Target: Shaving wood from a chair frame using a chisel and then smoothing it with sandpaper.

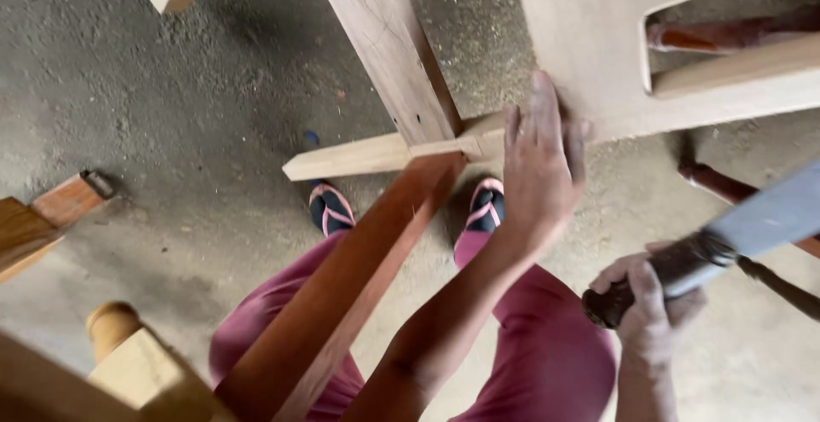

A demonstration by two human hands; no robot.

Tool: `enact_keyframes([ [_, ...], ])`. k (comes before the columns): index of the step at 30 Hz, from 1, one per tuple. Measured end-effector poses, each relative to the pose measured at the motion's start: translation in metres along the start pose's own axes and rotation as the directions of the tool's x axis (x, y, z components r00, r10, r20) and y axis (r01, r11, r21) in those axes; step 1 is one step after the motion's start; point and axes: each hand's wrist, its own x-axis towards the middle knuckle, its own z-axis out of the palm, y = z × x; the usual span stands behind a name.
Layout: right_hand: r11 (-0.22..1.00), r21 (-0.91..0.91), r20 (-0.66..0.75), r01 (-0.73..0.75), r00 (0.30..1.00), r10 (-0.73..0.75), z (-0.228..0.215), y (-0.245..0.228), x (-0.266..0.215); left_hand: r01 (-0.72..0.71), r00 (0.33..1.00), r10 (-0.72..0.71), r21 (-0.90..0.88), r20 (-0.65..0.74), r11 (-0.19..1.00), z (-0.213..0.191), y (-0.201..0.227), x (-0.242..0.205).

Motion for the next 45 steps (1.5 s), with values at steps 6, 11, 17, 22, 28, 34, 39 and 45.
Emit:
enact_keyframes([
  [6,0.975,0.041,-0.092,0.218,0.973,-0.213,0.012,0.018,0.032,-0.331,0.942,0.326,-0.058,-0.08,0.942,0.009,-0.033,-0.013],
  [11,0.911,0.183,-0.122,0.369,0.928,-0.352,0.034,0.037,0.059,-0.687,0.727,0.684,0.079,0.062,0.723,0.047,-0.117,-0.046],
  [17,0.816,0.427,-0.039,0.389,0.91,-0.414,0.007,0.057,0.08,-0.951,0.297,0.916,0.163,0.269,0.261,0.01,-0.166,-0.052],
  [22,0.781,0.468,-0.051,0.412,0.896,-0.442,-0.021,0.094,0.096,-0.947,0.321,0.736,0.18,0.597,0.266,-0.058,-0.215,-0.071],
  [28,0.767,0.458,-0.167,0.45,0.891,-0.423,-0.038,0.107,0.105,-0.673,0.509,-0.068,0.446,0.858,0.59,-0.12,-0.23,-0.103],
  [34,0.76,0.333,-0.284,0.558,0.828,-0.484,-0.037,0.091,0.095,-0.93,0.364,-0.229,0.337,0.903,-0.149,-0.197,-0.293,-0.05],
  [39,0.935,0.193,-0.276,0.298,0.931,-0.24,-0.025,0.086,0.087,0.028,0.805,-0.413,0.668,0.425,0.743,-0.216,-0.175,0.032],
  [45,0.933,0.104,-0.361,0.345,0.887,-0.288,0.026,0.081,0.047,-0.674,0.732,0.681,-0.118,0.023,0.729,-0.135,-0.139,0.062],
])
